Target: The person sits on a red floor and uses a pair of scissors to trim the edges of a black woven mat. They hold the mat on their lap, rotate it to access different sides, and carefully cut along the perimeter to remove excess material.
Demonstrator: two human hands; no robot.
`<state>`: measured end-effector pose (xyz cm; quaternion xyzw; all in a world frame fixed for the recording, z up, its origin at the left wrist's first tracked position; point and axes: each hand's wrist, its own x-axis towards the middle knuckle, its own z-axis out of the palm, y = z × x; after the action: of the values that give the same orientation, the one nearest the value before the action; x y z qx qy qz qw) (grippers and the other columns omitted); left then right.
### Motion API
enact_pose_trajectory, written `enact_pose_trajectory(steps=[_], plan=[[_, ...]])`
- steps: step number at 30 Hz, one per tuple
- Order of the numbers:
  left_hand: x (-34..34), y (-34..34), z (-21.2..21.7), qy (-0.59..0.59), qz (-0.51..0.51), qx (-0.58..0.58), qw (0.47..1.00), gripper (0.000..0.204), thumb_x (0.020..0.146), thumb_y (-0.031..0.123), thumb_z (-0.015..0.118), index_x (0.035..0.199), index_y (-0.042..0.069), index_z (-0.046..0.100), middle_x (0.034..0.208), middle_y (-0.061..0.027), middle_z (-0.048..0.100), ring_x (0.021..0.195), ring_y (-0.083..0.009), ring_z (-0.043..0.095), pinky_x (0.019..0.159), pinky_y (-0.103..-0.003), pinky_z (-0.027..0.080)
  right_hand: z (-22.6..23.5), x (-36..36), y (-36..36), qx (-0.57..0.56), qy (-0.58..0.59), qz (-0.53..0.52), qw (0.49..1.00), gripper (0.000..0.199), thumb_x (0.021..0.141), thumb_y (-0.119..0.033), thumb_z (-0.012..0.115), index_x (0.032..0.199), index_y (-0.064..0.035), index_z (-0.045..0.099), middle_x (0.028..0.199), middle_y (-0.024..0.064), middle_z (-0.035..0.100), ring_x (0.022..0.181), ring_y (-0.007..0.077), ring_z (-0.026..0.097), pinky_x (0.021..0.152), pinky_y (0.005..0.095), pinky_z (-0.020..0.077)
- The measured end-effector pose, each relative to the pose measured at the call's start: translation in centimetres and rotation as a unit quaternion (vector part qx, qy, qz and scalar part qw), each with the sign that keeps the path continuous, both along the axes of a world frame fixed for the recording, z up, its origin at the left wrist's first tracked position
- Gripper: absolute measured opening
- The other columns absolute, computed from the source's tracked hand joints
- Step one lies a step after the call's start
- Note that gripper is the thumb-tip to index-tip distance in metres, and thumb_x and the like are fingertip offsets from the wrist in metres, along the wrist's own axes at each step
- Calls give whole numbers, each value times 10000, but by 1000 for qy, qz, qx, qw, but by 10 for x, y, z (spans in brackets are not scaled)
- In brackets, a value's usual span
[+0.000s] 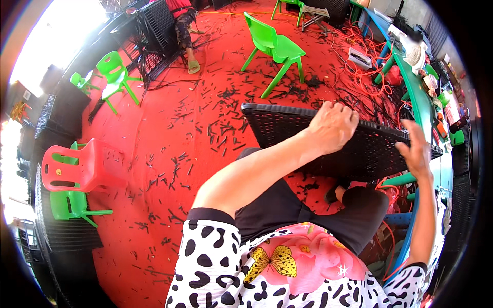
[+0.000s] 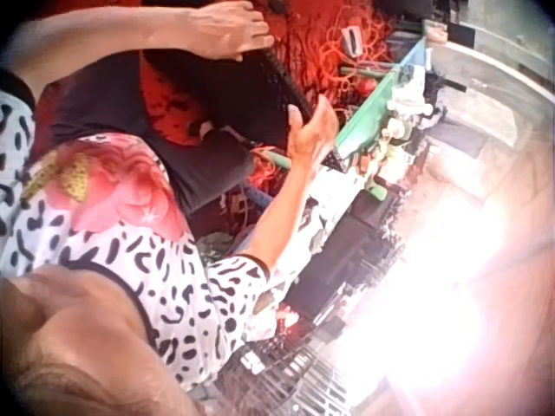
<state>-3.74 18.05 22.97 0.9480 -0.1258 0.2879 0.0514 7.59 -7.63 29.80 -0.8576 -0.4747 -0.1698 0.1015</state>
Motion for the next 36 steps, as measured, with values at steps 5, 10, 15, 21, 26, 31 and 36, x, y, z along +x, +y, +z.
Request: enact_pose_trajectory(steps=[5, 10, 15, 21, 26, 31, 36], plan=[[-45, 76, -5, -159, 53, -81, 983, 413, 749, 259, 662, 1057, 13, 541, 981, -134, 565, 901, -311, 547, 799, -435, 434, -30, 21, -10, -66, -37, -23, 997, 592, 808, -571, 497, 1039, -26, 523, 890, 145, 521, 880, 329, 503, 809, 422, 376], [-90, 156, -54, -3, -85, -688, 721, 503, 789, 196, 639, 1221, -13, 487, 1150, -107, 579, 1076, -182, 532, 912, -332, 412, -47, 39, -21, -78, -27, -43, 996, 572, 809, -579, 488, 961, -29, 515, 875, 132, 523, 874, 325, 504, 792, 415, 368], [-86, 117, -98, 147, -243, -768, 574, 536, 759, 197, 688, 1204, -38, 504, 1143, -94, 584, 1073, -178, 540, 968, -316, 379, -59, 61, -27, -75, -8, -42, 996, 541, 811, -553, 508, 971, -36, 514, 881, 132, 526, 871, 329, 500, 790, 415, 369], [-74, 83, -108, 54, -244, -771, 586, 524, 790, 171, 691, 1220, -44, 483, 1098, -73, 600, 1027, -159, 544, 935, -307, 395, -65, 70, -29, -68, -3, -34, 997, 531, 819, -527, 523, 1023, -37, 510, 902, 141, 538, 888, 331, 505, 799, 416, 379], [-63, 69, -118, -31, -231, -787, 572, 382, 876, 268, 617, 1132, -9, 555, 976, 2, 578, 895, -70, 491, 821, -232, 384, -65, 73, -32, -82, -4, -42, 996, 583, 808, -572, 509, 1031, -34, 508, 910, 142, 543, 891, 331, 511, 798, 410, 389], [-59, 62, -117, -69, -187, -784, 588, 310, 873, 297, 618, 1028, 29, 604, 799, 80, 497, 715, -22, 378, 641, -174, 323, -62, 69, -30, -95, 22, -59, 993, 612, 812, -602, 479, 1035, -33, 514, 925, 145, 550, 908, 329, 515, 813, 409, 392], [-58, 71, -121, -19, -223, -783, 581, 333, 875, 308, 608, 1032, 15, 596, 827, 63, 525, 756, -30, 418, 689, -184, 343, -39, 56, -16, -141, 71, -40, 987, 525, 775, -442, 613, 1065, -12, 527, 989, 161, 566, 950, 337, 530, 892, 399, 386]])
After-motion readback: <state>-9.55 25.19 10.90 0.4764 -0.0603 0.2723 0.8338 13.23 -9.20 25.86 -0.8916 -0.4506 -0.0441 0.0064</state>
